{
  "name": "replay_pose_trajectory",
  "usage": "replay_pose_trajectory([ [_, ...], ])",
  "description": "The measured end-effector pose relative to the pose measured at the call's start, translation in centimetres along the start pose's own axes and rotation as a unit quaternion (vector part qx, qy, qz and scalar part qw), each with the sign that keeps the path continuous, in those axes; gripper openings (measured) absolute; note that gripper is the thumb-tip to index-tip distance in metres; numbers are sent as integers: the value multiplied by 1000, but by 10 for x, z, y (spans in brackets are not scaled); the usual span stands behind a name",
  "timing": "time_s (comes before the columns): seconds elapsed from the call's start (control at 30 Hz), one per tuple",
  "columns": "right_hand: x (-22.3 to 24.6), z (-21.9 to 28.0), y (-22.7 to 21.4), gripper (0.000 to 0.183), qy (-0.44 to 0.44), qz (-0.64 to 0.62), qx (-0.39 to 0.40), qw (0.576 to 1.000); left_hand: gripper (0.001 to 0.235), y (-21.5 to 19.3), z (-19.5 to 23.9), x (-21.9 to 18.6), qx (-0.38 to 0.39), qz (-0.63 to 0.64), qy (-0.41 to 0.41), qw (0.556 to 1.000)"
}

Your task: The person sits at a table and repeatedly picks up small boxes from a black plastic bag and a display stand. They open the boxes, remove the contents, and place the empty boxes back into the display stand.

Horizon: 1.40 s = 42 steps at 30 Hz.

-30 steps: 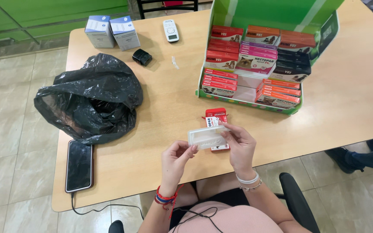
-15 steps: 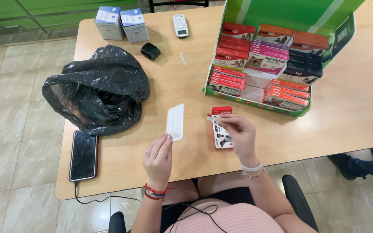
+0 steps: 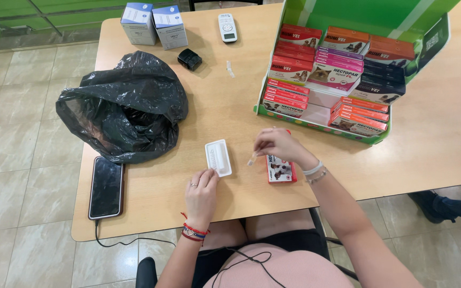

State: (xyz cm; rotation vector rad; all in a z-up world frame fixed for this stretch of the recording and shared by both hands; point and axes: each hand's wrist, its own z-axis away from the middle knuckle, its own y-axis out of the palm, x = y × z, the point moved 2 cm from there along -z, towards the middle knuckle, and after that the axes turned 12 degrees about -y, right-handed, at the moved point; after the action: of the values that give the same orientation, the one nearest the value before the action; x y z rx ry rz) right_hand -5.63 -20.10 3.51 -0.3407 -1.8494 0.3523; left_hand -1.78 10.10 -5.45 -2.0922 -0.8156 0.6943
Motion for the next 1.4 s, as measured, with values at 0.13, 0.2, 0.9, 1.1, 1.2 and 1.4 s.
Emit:
replay_pose_trajectory([
  [0.13, -27, -18, 10, 15, -4, 55, 93, 994, 9, 1, 4, 0, 7, 13, -19, 1000],
  [0.2, -41, -26, 13, 13, 41, 73, 166, 983, 11, 6, 7, 2, 24, 15, -24, 999],
  [0.9, -12, 116, 31, 97, 17, 378, -57, 924, 54, -16, -4, -11, 71, 103, -3, 992],
  [1.1, 1, 119, 36, 87, -24, 409, -11, 912, 48, -17, -8, -12, 54, 104, 15, 993],
  [1.2, 1, 112, 32, 87, -26, 393, 14, 919, 49, -13, -3, -10, 51, 93, 11, 994],
  [1.4, -9, 117, 33, 94, -36, 367, -9, 930, 59, -15, -1, -12, 97, 110, -46, 988],
])
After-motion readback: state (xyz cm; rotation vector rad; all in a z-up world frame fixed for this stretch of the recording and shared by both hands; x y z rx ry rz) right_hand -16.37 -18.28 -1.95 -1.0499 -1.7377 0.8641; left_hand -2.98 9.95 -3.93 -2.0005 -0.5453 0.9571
